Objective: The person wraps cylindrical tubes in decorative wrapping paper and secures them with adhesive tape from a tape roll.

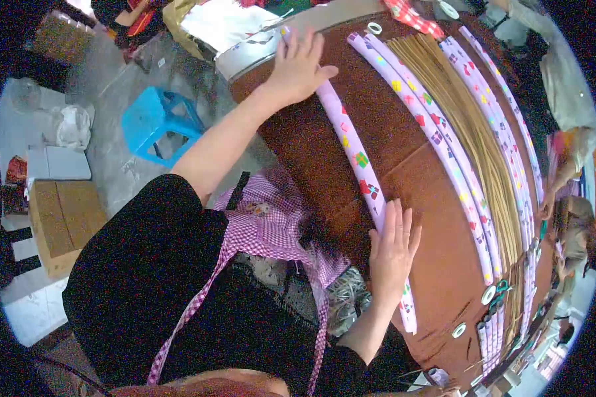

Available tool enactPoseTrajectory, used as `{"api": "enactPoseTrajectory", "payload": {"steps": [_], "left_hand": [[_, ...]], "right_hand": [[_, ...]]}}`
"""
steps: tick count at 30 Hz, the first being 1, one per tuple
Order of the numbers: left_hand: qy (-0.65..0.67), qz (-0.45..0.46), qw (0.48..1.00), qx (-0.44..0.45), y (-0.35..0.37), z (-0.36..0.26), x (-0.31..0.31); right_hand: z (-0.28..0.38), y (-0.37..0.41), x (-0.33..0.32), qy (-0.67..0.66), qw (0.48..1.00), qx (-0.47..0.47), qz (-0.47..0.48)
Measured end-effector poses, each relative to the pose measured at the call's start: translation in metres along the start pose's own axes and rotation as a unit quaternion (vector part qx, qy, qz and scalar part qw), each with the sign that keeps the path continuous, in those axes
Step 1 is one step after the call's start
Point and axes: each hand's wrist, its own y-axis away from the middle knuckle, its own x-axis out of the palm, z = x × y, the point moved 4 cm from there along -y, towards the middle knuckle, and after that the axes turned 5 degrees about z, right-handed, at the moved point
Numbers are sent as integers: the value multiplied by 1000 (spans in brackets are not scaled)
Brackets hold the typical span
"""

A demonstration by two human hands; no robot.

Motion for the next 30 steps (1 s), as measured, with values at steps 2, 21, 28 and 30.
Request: {"api": "enactPoseTrajectory", "payload": {"steps": [2, 21, 28, 30], "left_hand": [[-38, 3, 999, -20, 2, 11, -15], [-19, -41, 996, -81, -27, 78, -27], [67, -42, 996, -46, -27, 100, -25], [112, -45, 992, -44, -24, 103, -28]], "right_hand": [[2, 0, -1, -1, 1000, 0, -8], [2, -2, -3, 4, 1000, -1, 25], [1, -2, -2, 14, 1000, 0, 27], [0, -1, 0, 14, 1000, -1, 22]]}}
